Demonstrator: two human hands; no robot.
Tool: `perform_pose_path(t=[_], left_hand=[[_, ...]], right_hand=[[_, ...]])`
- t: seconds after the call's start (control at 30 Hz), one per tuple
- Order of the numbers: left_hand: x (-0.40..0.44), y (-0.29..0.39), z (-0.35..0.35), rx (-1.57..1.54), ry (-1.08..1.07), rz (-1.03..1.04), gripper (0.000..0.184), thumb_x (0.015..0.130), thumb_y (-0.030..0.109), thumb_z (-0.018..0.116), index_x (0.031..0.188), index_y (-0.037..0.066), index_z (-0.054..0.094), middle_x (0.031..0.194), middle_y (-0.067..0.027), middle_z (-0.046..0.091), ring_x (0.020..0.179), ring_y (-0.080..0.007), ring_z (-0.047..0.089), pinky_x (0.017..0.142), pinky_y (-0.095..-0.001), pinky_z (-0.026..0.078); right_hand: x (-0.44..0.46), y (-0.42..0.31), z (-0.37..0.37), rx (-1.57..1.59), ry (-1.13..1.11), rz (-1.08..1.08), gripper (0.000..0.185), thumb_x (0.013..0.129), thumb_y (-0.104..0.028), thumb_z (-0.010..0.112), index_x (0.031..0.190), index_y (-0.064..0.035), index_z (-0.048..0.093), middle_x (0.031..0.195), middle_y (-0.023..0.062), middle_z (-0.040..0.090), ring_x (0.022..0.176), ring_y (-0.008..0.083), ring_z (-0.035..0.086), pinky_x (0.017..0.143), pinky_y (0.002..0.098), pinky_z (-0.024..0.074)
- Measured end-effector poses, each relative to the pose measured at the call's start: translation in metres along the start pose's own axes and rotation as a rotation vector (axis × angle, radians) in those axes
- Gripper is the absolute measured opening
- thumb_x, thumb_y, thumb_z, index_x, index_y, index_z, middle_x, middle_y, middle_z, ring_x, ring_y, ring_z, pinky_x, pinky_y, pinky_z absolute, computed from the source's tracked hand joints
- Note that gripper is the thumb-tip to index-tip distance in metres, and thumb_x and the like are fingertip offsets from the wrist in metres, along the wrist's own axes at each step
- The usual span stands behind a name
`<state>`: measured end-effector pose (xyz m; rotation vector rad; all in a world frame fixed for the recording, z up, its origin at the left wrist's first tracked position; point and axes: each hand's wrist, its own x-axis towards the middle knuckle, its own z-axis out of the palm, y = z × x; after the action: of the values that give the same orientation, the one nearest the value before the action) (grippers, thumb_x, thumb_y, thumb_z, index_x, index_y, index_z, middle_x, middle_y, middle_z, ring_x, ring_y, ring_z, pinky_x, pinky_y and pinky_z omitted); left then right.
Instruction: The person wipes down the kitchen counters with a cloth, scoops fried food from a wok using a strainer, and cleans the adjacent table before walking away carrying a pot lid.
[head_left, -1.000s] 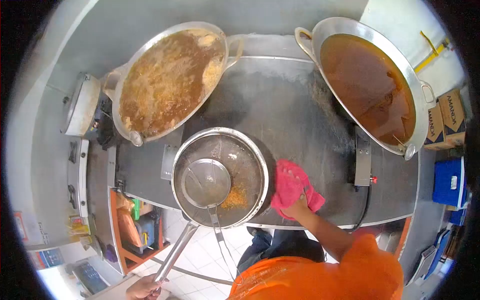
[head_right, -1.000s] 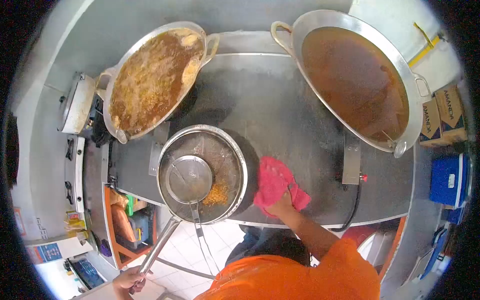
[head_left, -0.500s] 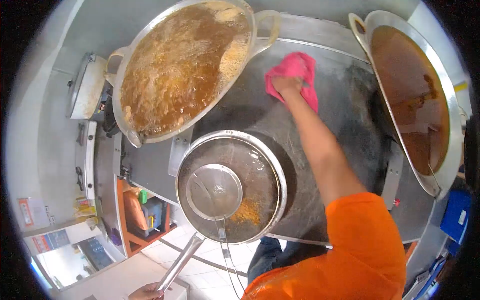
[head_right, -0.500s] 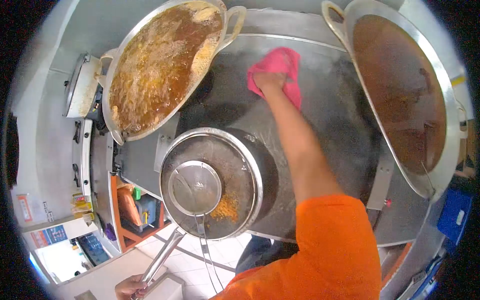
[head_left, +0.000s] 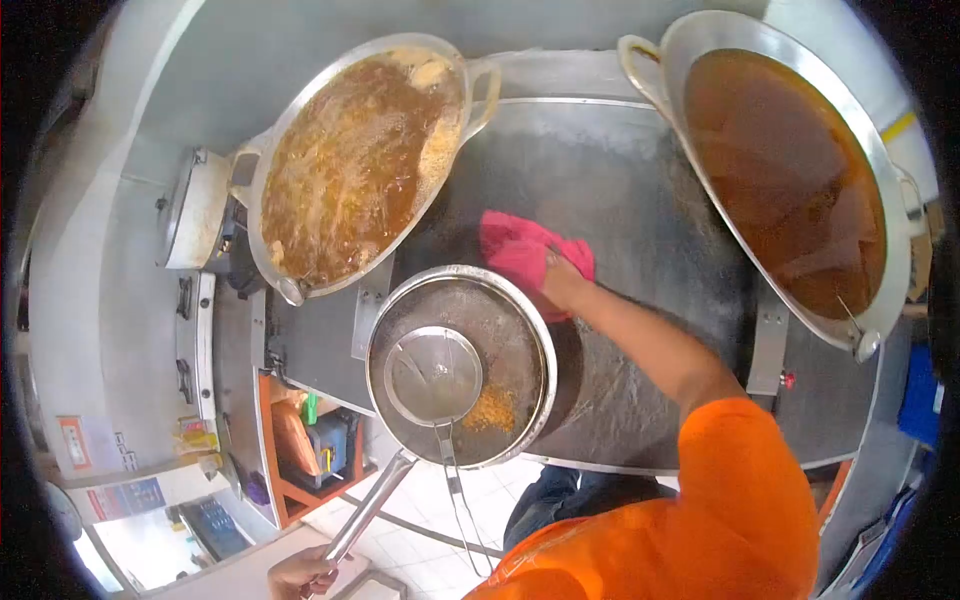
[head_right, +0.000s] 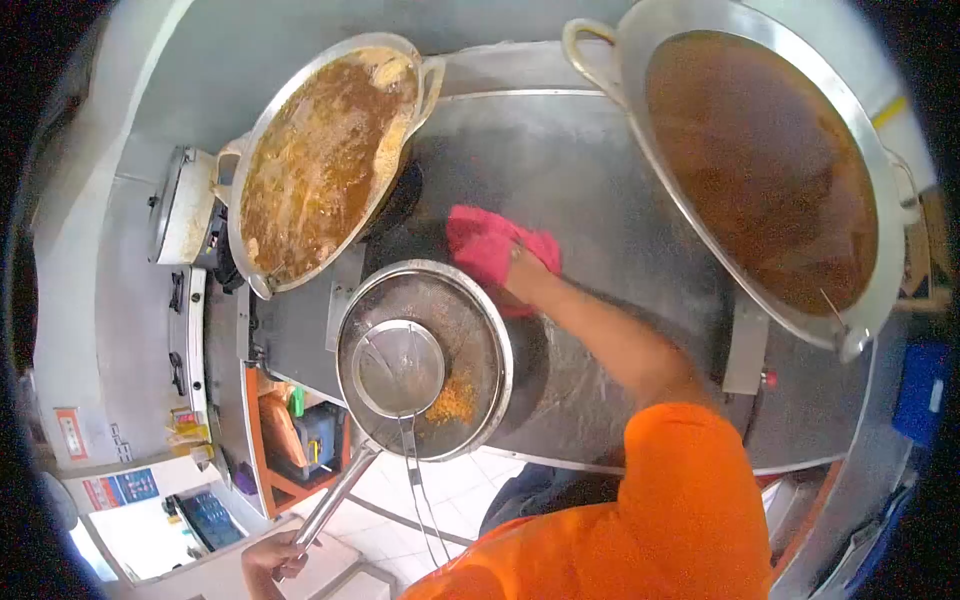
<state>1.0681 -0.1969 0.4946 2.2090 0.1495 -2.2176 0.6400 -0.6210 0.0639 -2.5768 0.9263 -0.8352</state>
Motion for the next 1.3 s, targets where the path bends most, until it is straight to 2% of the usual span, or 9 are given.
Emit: perform_pose_path(t=[0.1, 0.23, 0.3, 0.53, 0.83, 0.9, 1.0, 1.13, 1.3], left_hand=[[0.008, 0.000, -0.013, 0.117, -0.030, 0.048, 0.039, 0.097, 0.022, 0.062, 0.131, 0.008, 0.049, 0.064, 0.0019, 0.035, 0.048, -0.0078, 0.031, 0.044, -0.0242, 0.024], [0.013, 0.014, -0.027, 0.229, -0.062, 0.115, 0.048, 0.095, 0.037, 0.068, 0.129, 0.010, 0.049, 0.064, 0.0034, 0.036, 0.049, -0.0079, 0.033, 0.043, -0.0250, 0.025], [0.009, 0.035, -0.005, 0.386, 0.026, 0.217, 0.049, 0.093, 0.041, 0.071, 0.122, 0.008, 0.050, 0.064, 0.0053, 0.035, 0.050, -0.0075, 0.034, 0.042, -0.0251, 0.027], [0.012, 0.097, 0.064, 0.480, 0.082, 0.288, 0.038, 0.100, 0.040, 0.061, 0.123, 0.010, 0.053, 0.063, 0.0017, 0.040, 0.050, -0.0091, 0.039, 0.041, -0.0252, 0.028], [0.013, 0.206, 0.127, 0.600, -0.032, 0.408, 0.039, 0.102, 0.043, 0.056, 0.123, 0.011, 0.054, 0.062, 0.0029, 0.040, 0.046, -0.0062, 0.035, 0.038, -0.0231, 0.028], [0.011, 0.232, 0.141, 0.717, -0.039, 0.404, 0.035, 0.103, 0.041, 0.054, 0.124, 0.012, 0.051, 0.063, 0.0013, 0.041, 0.045, -0.0076, 0.035, 0.039, -0.0249, 0.029], [0.020, 0.271, 0.149, 0.749, -0.083, 0.441, 0.036, 0.103, 0.043, 0.056, 0.122, 0.012, 0.054, 0.062, 0.0030, 0.044, 0.045, -0.0050, 0.040, 0.038, -0.0219, 0.032], [0.019, 0.300, 0.176, 0.786, -0.066, 0.531, 0.032, 0.103, 0.036, 0.057, 0.122, 0.011, 0.053, 0.065, 0.0016, 0.048, 0.045, -0.0045, 0.042, 0.038, -0.0222, 0.035], [0.012, 0.292, 0.226, 0.869, 0.144, 0.827, 0.029, 0.096, 0.025, 0.067, 0.116, 0.006, 0.055, 0.077, -0.0012, 0.058, 0.051, -0.0063, 0.050, 0.040, -0.0236, 0.040]], right_hand=[[-0.065, -0.066, -0.077, 0.221, 0.085, 0.204, 0.070, 0.086, -0.035, 0.067, 0.144, -0.0042, 0.044, 0.146, 0.0202, 0.049, 0.136, 0.0387, 0.044, 0.116, 0.0441, 0.0345], [-0.157, -0.151, -0.112, 0.133, 0.078, 0.441, 0.070, 0.086, -0.038, 0.067, 0.145, -0.0059, 0.046, 0.151, 0.0199, 0.044, 0.139, 0.0392, 0.042, 0.116, 0.0455, 0.0339], [-0.198, -0.188, -0.123, -0.077, -0.119, 0.547, 0.072, 0.087, -0.043, 0.065, 0.146, -0.0053, 0.045, 0.154, 0.0204, 0.040, 0.142, 0.0389, 0.037, 0.118, 0.0465, 0.0290], [-0.275, -0.267, -0.114, -0.274, -0.075, 0.770, 0.076, 0.088, -0.051, 0.057, 0.149, -0.0084, 0.042, 0.156, 0.0198, 0.038, 0.147, 0.0380, 0.029, 0.122, 0.0493, 0.0207], [-0.236, -0.240, -0.115, -0.177, -0.220, 0.920, 0.071, 0.091, -0.046, 0.054, 0.149, -0.0073, 0.042, 0.159, 0.0205, 0.032, 0.149, 0.0382, 0.024, 0.123, 0.0482, 0.0169], [-0.222, -0.233, -0.101, -0.377, -0.105, 0.853, 0.071, 0.091, -0.045, 0.053, 0.149, -0.0067, 0.041, 0.159, 0.0219, 0.031, 0.149, 0.0396, 0.024, 0.122, 0.0481, 0.0181], [-0.174, -0.224, -0.086, -0.172, -0.111, 0.924, 0.075, 0.090, -0.048, 0.053, 0.150, -0.0043, 0.040, 0.161, 0.0220, 0.027, 0.150, 0.0402, 0.019, 0.123, 0.0489, 0.0160], [-0.098, -0.177, -0.032, -0.304, 0.132, 0.706, 0.070, 0.089, -0.045, 0.053, 0.145, -0.0041, 0.046, 0.151, 0.0260, 0.042, 0.143, 0.0417, 0.034, 0.121, 0.0489, 0.0220], [0.039, -0.109, 0.012, -0.078, -0.163, 0.760, 0.064, 0.090, -0.045, 0.052, 0.142, -0.0073, 0.052, 0.147, 0.0214, 0.050, 0.133, 0.0397, 0.047, 0.119, 0.0492, 0.0263]])
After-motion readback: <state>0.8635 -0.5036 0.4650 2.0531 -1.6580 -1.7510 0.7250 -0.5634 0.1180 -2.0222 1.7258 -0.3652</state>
